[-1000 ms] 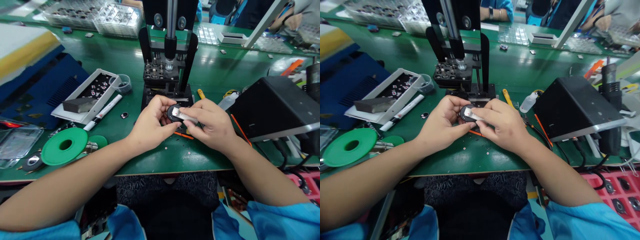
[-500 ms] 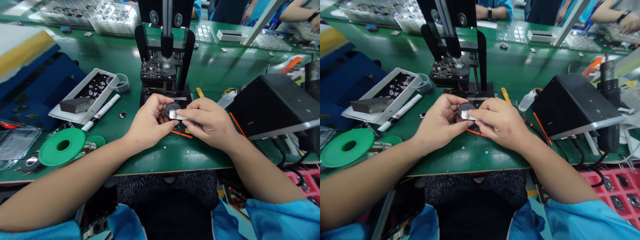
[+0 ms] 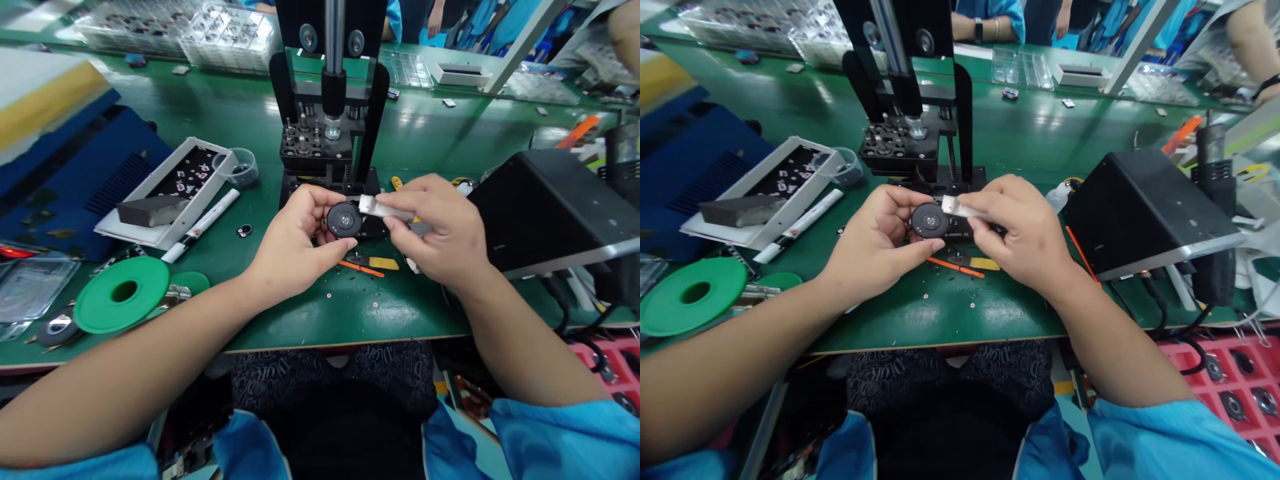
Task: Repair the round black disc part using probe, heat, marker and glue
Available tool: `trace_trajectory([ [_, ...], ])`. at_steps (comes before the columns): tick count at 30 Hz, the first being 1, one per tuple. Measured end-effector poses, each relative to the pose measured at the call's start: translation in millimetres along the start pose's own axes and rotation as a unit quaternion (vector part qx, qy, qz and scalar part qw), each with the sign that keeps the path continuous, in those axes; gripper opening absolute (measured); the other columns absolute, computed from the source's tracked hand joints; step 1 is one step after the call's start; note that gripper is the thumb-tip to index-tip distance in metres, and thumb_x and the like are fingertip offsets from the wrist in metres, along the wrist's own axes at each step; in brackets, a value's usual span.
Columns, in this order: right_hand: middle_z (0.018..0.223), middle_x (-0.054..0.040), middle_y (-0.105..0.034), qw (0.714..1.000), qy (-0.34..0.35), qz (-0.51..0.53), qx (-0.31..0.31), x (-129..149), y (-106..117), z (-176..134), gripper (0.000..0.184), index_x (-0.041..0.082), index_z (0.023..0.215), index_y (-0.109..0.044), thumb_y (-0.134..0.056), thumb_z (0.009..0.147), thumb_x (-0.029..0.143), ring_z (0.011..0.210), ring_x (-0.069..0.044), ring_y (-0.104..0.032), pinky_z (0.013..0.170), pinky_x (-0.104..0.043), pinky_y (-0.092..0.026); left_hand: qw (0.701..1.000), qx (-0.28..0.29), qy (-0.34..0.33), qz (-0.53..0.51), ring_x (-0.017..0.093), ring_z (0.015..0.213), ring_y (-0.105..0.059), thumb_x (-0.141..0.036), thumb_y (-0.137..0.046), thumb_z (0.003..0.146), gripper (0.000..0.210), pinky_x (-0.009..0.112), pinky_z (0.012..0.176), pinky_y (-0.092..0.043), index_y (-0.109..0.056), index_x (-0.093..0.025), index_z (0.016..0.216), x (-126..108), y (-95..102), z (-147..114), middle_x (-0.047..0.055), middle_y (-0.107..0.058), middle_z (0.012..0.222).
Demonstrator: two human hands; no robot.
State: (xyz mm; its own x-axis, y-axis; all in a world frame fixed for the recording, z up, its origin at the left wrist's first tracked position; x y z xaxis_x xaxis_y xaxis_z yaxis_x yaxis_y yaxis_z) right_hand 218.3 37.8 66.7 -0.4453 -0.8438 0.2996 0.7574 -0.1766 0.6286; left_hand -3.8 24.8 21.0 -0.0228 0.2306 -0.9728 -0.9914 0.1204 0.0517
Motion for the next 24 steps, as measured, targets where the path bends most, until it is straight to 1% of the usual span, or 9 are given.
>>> trace_trajectory([
  [2,0.114,-0.0065,-0.086,1.0,-0.012,0.013,-0.011,0,2,0,0.028,0.028,0.127,-0.087,-0.075,0.105,0.016,0.104,-0.026,-0.081,0.092,-0.045,-0.066,1.0,0.0,0.0,0.001,0.016,0.083,-0.069,-0.02,-0.09,0.077,0.05,0.029,0.064,-0.054,-0.064,-0.023,0.12,-1,0.0,0,0.003,-0.078,0.102],
  [5,0.113,-0.0057,-0.085,0.999,0.014,0.023,0.034,1,-1,0,0.027,0.028,0.128,-0.087,-0.074,0.106,0.018,0.103,-0.025,-0.081,0.09,-0.043,-0.067,1.0,-0.001,0.001,-0.001,0.015,0.081,-0.069,-0.02,-0.09,0.077,0.049,0.029,0.066,-0.055,-0.064,-0.023,0.119,-1,-0.3,0,0.002,-0.077,0.1],
  [7,0.112,-0.0056,-0.085,0.999,0.02,0.006,0.045,1,-2,0,0.028,0.028,0.128,-0.086,-0.072,0.107,0.019,0.102,-0.025,-0.08,0.09,-0.043,-0.067,1.0,-0.001,0.0,-0.001,0.015,0.081,-0.069,-0.019,-0.09,0.077,0.049,0.028,0.066,-0.055,-0.064,-0.023,0.119,-1,-0.5,-1,0.001,-0.077,0.099],
  [11,0.115,-0.0063,-0.086,1.0,-0.014,-0.02,-0.002,-3,3,0,0.029,0.031,0.129,-0.087,-0.072,0.107,0.02,0.104,-0.028,-0.08,0.093,-0.049,-0.067,1.0,-0.001,-0.006,0.008,0.016,0.083,-0.069,-0.02,-0.089,0.077,0.049,0.028,0.065,-0.054,-0.064,-0.023,0.119,-1,-0.3,-1,0.002,-0.078,0.101],
  [17,0.114,-0.0055,-0.087,1.0,-0.02,0.0,-0.002,2,1,0,0.027,0.031,0.128,-0.086,-0.071,0.106,0.024,0.102,-0.027,-0.08,0.093,-0.049,-0.066,0.999,-0.008,-0.022,0.026,0.016,0.082,-0.069,-0.018,-0.09,0.078,0.049,0.029,0.066,-0.055,-0.065,-0.023,0.12,-3,0.2,-2,0.002,-0.076,0.102],
  [19,0.111,-0.0057,-0.087,0.999,-0.035,-0.005,-0.019,3,2,0,0.025,0.029,0.125,-0.086,-0.07,0.106,0.024,0.1,-0.027,-0.08,0.093,-0.049,-0.065,0.999,-0.009,-0.031,0.034,0.016,0.082,-0.068,-0.018,-0.089,0.078,0.049,0.029,0.065,-0.055,-0.065,-0.023,0.12,-3,0.6,-2,0.002,-0.076,0.102],
  [21,0.109,-0.0061,-0.085,0.997,-0.067,-0.013,-0.031,1,4,0,0.022,0.028,0.12,-0.084,-0.069,0.104,0.025,0.098,-0.027,-0.078,0.091,-0.048,-0.063,0.998,-0.012,-0.04,0.045,0.016,0.082,-0.068,-0.018,-0.089,0.078,0.049,0.029,0.066,-0.055,-0.065,-0.023,0.12,-3,1.4,-2,0.002,-0.075,0.102],
  [23,0.106,-0.0056,-0.083,0.992,-0.118,-0.022,-0.025,-5,5,0,0.019,0.026,0.115,-0.082,-0.069,0.1,0.024,0.094,-0.026,-0.076,0.088,-0.045,-0.061,0.997,-0.014,-0.047,0.054,0.016,0.083,-0.069,-0.018,-0.088,0.079,0.048,0.029,0.066,-0.056,-0.065,-0.023,0.121,-3,2.1,-2,0.002,-0.075,0.103],
  [24,0.103,-0.005,-0.082,0.989,-0.148,-0.026,-0.011,-8,5,-1,0.019,0.025,0.112,-0.08,-0.069,0.098,0.023,0.091,-0.025,-0.074,0.084,-0.043,-0.059,0.997,-0.015,-0.05,0.057,0.016,0.083,-0.069,-0.018,-0.088,0.079,0.049,0.029,0.067,-0.056,-0.065,-0.023,0.122,-3,2.4,-2,0.002,-0.076,0.103],
])
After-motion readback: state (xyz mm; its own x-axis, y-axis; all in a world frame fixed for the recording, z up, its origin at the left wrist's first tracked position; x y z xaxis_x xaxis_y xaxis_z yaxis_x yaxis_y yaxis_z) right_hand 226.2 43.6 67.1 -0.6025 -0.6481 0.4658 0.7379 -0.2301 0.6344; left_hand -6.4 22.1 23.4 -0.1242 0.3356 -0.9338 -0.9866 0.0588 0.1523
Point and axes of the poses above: each hand's wrist, its own z-axis towards the middle knuckle, its own y-axis out of the back of the hand, x = y × z, the point moved 4 cm from there along z, towards the middle knuckle
